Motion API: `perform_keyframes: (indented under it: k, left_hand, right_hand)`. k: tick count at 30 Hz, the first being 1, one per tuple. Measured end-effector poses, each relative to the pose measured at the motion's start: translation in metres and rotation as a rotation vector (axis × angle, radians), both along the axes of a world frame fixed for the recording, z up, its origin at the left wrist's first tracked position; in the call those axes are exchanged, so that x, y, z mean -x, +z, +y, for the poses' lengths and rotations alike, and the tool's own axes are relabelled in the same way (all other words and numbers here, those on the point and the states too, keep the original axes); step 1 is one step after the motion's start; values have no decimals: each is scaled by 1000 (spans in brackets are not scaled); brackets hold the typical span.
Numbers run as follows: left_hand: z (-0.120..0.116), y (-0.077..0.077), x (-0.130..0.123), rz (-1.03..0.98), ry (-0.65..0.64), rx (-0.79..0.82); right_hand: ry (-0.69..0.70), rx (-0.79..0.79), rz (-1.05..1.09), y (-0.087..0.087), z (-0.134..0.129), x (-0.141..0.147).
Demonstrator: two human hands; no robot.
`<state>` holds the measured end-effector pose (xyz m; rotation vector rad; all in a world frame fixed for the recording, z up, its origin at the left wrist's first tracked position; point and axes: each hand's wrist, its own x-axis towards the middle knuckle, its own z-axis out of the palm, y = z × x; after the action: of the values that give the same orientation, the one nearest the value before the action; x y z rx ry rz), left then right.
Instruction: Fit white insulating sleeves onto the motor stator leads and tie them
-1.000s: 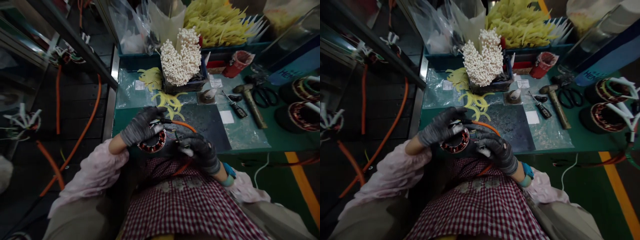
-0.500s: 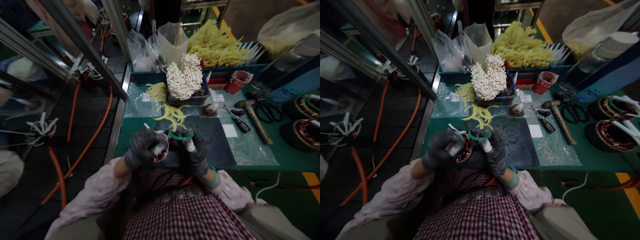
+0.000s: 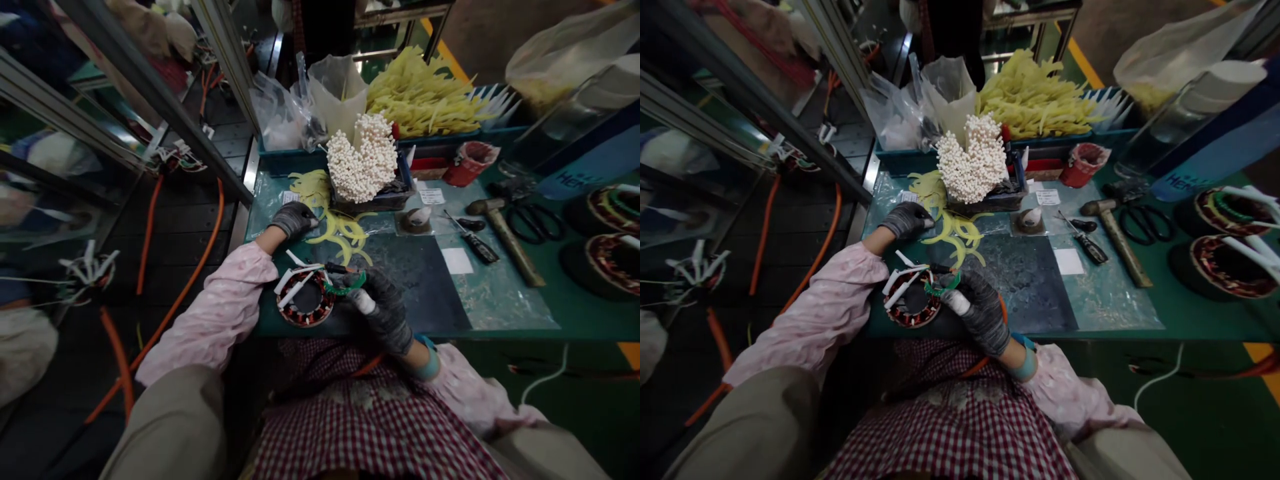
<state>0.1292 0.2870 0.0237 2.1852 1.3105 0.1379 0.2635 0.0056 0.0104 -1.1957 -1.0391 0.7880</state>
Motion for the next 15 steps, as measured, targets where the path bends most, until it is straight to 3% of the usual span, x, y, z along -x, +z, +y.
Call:
perform_keyframes:
  k: [3,6,8,10,11,13,15]
  left_hand:
    - [-16,16,25,-104,16,-25]
    - [-60,40,50,-298,17,-68]
    - [-105,53,61,-592,-90,-126]
    - [-152,58,64,-611,-304,-180]
    - [-173,56,63,-572,-391,-281]
    - [-205,47,60,-436,-409,-598]
    - [-222,35,58,-275,-388,-837]
  right_hand:
    - [13,6,19,3,4,2]
    - [-23,40,8,5,12,1]
    - [-48,64,10,6,15,1]
    - [-54,68,29,6,16,2]
    - [-56,67,36,6,15,4]
    - [-74,60,32,4,13,7]
    - [-111,55,4,2,10,10]
